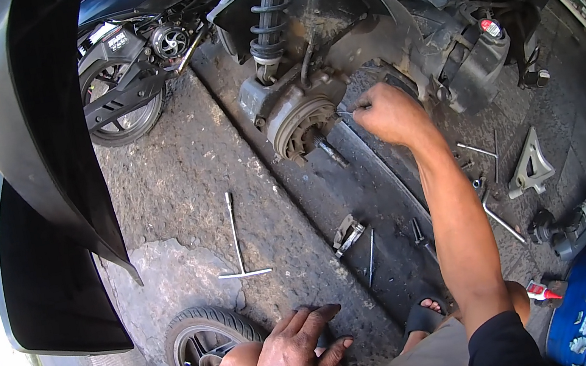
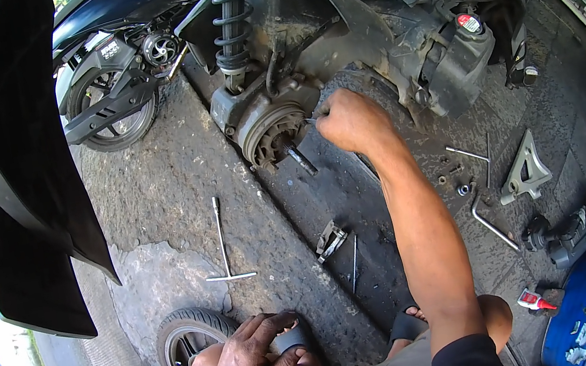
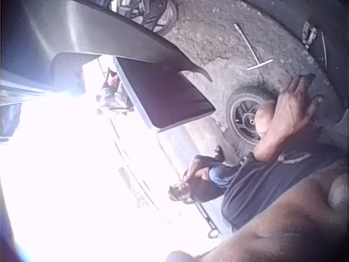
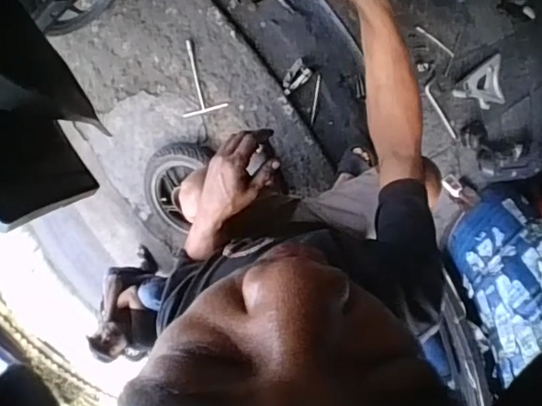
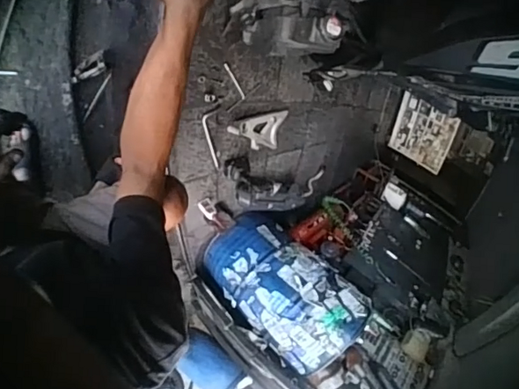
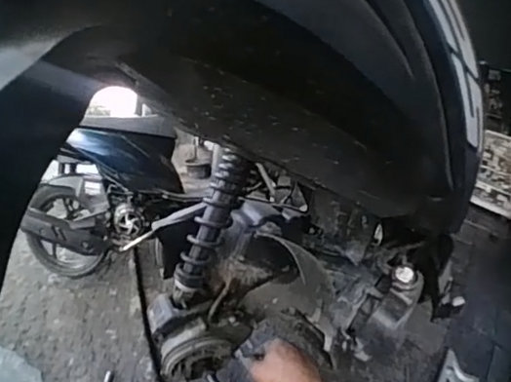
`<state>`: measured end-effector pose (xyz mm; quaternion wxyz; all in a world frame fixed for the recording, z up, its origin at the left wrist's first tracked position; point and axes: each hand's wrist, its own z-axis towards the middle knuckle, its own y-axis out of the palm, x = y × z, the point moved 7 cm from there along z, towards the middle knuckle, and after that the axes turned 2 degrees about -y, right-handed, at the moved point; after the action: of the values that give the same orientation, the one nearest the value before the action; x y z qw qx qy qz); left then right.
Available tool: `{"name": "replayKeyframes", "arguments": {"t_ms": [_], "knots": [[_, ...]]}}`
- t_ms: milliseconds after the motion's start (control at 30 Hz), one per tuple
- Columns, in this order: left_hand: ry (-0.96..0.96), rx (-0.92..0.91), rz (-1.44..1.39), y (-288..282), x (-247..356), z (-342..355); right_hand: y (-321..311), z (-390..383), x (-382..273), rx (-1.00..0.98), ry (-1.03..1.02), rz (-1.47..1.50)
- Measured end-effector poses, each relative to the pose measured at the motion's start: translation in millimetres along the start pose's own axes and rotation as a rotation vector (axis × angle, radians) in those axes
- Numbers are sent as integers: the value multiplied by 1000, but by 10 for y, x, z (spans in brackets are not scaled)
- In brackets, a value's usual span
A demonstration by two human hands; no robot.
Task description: Removing and cleaning components of a motorcycle's rear brake system.
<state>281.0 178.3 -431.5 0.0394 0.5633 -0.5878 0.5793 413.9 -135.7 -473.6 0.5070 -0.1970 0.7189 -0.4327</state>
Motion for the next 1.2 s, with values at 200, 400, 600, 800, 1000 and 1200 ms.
{"name": "replayKeyframes", "arguments": {"t_ms": [200,400,600,800,1000,1200], "knots": [[69,2,-10,65,83,72,174,-155,143,83,-9,243],[139,-19,38,212,217,42,480,-284,336,246,33,542],[90,4,26,187,223,-88,313,-268,250,236,-63,446],[45,49,27,148,157,-117,165,-284,223,186,-51,368],[52,28,40,168,179,-86,170,-169,286,138,-82,361],[38,19,52,158,160,-65,148,-89,291,78,-95,335]]}}
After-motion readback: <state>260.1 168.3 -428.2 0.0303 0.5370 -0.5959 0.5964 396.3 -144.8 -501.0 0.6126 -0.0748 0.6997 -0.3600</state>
